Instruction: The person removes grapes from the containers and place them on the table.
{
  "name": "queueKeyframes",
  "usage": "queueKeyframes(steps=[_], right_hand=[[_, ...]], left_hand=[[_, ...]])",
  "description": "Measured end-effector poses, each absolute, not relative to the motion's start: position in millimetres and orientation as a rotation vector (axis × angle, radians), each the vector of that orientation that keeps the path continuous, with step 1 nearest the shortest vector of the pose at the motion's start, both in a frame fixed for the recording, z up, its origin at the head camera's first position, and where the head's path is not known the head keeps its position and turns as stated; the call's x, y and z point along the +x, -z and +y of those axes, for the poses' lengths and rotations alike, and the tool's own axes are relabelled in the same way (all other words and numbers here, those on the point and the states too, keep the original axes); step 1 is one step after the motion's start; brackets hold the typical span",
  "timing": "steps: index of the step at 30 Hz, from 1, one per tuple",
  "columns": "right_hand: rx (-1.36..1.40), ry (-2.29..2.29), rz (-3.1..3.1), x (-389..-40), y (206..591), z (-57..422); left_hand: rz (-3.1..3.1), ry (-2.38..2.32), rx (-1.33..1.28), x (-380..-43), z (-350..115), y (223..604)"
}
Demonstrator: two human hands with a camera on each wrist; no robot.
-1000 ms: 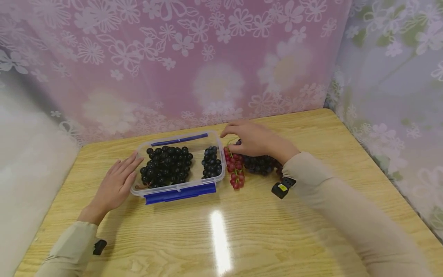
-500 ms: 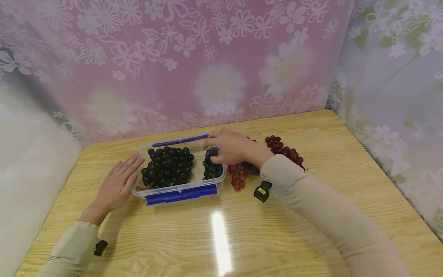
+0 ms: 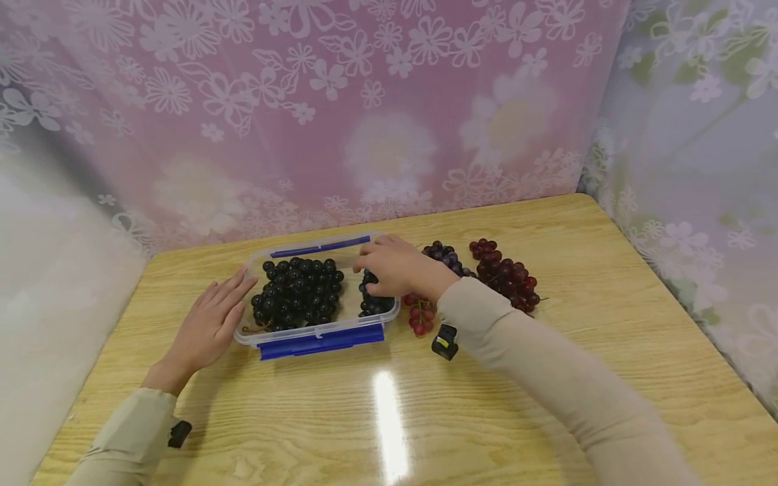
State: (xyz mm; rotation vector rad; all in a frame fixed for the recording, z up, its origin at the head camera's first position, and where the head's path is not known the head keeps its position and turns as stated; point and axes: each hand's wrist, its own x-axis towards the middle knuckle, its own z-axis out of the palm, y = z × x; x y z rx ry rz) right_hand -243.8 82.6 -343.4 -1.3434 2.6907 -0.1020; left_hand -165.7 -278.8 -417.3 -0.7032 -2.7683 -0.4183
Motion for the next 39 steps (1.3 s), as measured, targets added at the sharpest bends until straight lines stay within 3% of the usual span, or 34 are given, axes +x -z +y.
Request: queueKeyframes(steps=[16, 27, 32, 39], right_hand=[[-1.334, -0.094, 2.716, -244.0, 352.2, 67.8], [-1.030, -0.523, 2.663, -237.2, 350.4, 45.2], [-0.925, -0.549, 2.614, -237.3, 350.6, 36.8], [-0.985, -0.374, 2.560, -246.5, 351.4, 40.1]], left_hand=[[-2.771, 0.417, -0.697, -165.0, -278.6, 417.1], [-2.765, 0.404, -0.691, -165.5, -278.4, 416.5], [-2.760, 0.406, -0.689, -166.3, -277.8, 416.7], [-2.772, 0.412, -0.687, -166.2, -279.3, 417.9]])
